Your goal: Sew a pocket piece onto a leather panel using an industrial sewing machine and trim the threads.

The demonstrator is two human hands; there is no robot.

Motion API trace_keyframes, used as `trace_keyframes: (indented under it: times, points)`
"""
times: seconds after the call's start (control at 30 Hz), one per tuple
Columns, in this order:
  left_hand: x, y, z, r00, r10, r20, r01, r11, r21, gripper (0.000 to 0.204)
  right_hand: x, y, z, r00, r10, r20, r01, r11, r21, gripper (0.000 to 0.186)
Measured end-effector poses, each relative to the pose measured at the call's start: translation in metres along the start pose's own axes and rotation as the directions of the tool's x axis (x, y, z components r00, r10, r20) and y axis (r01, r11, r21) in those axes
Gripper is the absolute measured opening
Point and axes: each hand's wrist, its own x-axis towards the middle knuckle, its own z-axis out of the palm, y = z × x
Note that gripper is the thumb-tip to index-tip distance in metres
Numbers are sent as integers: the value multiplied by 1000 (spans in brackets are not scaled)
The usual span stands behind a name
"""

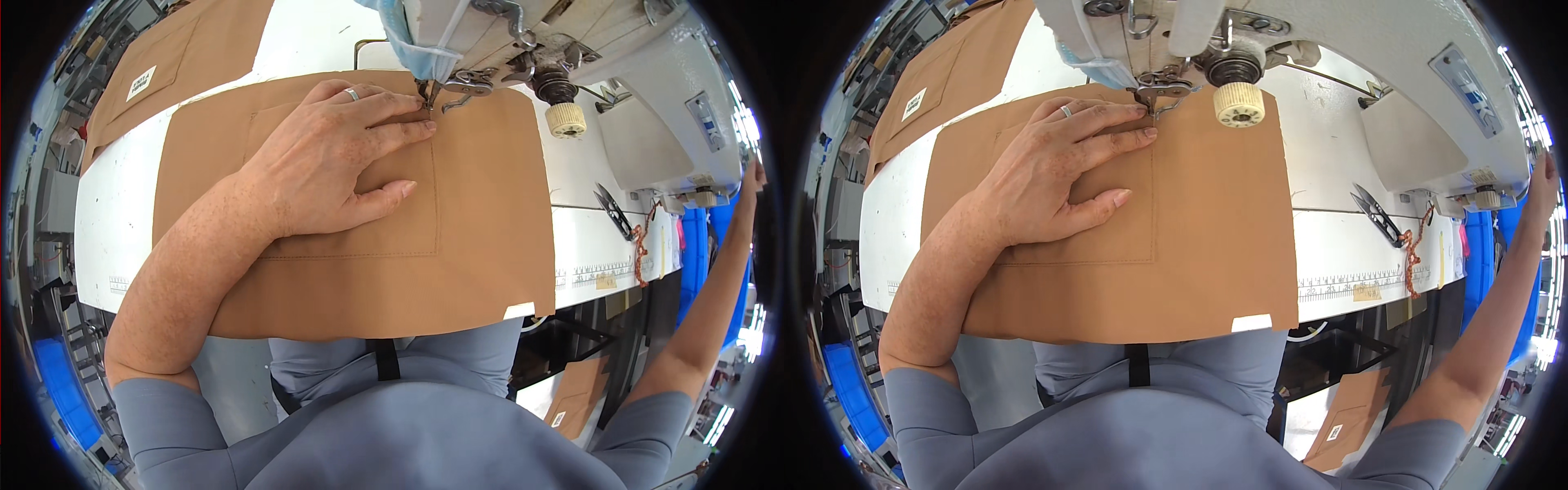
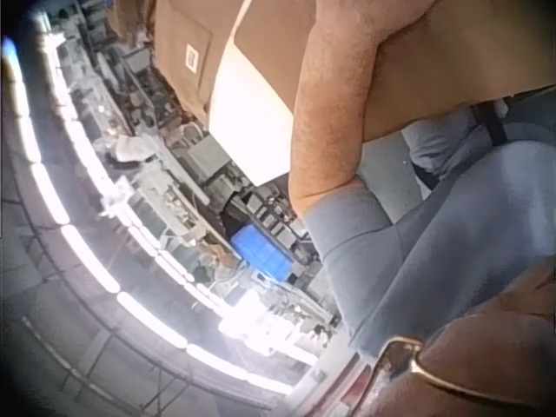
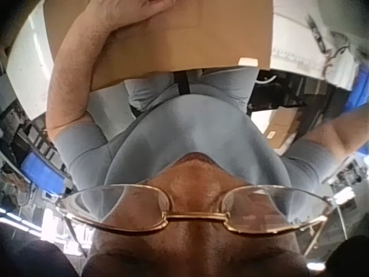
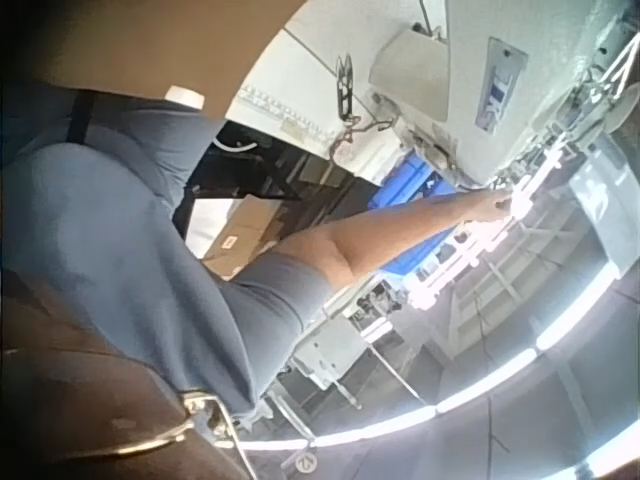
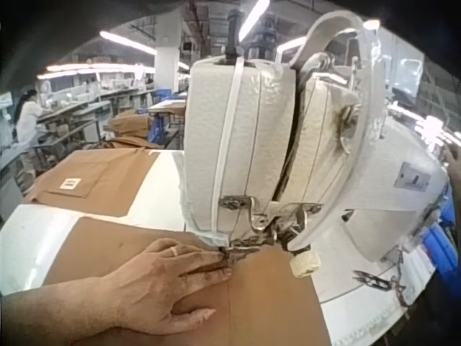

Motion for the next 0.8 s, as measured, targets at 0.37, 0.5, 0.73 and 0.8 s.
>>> trace_keyframes:
  times: [0.37, 0.5, 0.73, 0.8]
  points:
    - [-1, 1, 0, 1000, 14, -19, -14, 1000, 5, 57, 46, 137, -12, 644, 438, 627, -723, 615, 313, 77]
    - [0, 3, 2, 999, 15, -34, -14, 1000, 27, 57, 36, 140, -14, 680, 449, 580, -712, 593, 376, 68]
    - [-1, 2, 2, 999, 20, -46, -19, 1000, 7, 56, 17, 132, -9, 743, 457, 489, -664, 594, 454, 53]
    - [0, 2, 3, 997, 31, -66, -30, 999, 17, 56, 14, 134, -9, 747, 463, 477, -661, 594, 458, 49]
